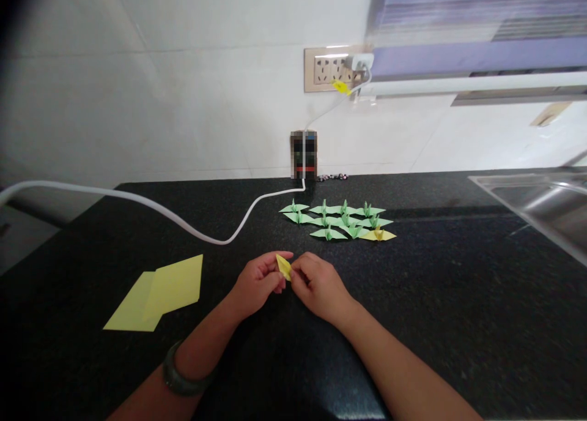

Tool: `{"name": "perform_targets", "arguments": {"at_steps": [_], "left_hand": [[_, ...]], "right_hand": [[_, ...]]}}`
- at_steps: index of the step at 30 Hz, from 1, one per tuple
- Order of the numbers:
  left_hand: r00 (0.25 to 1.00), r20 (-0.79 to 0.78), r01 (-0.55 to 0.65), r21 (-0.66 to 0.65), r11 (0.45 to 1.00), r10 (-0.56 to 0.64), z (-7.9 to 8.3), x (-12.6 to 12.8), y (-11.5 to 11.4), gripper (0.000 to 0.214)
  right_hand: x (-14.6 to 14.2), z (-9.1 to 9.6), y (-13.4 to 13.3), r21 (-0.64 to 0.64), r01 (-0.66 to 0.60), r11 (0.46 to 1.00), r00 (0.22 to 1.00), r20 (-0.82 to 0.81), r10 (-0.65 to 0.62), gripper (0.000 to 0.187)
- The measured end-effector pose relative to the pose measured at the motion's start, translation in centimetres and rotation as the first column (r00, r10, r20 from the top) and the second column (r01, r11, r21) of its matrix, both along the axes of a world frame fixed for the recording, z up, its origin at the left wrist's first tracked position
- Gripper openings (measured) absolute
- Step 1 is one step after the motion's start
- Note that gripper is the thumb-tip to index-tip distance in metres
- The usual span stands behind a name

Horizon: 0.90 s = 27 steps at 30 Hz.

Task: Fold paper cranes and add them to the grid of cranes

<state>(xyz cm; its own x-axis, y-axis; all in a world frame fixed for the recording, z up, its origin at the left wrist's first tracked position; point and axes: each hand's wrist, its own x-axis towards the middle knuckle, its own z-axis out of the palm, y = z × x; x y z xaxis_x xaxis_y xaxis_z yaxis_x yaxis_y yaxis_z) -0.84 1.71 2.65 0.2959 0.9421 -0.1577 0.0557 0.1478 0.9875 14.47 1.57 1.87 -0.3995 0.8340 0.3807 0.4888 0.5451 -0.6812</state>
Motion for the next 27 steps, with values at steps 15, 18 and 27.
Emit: {"name": "perform_targets", "arguments": {"at_steps": [15,18,27], "left_hand": [[0.975,-0.178,-0.087,0.254,0.963,0.135,-2.0,0.1,0.1,0.020],[0.969,-0.229,-0.035,0.264,0.964,0.098,-2.2,0.1,0.1,0.018],[0.982,-0.178,-0.010,0.261,0.965,0.059,-1.5,-0.1,0.2,0.015]], "right_hand": [[0.1,-0.8,0.5,0.063,0.220,0.973,0.975,-0.036,-0.218,0.013],[0.0,-0.8,0.4,0.093,0.179,0.979,0.984,-0.022,-0.178,0.013],[-0.5,-0.9,0.1,-0.180,0.183,0.966,0.974,-0.100,-0.203,0.019]]}}
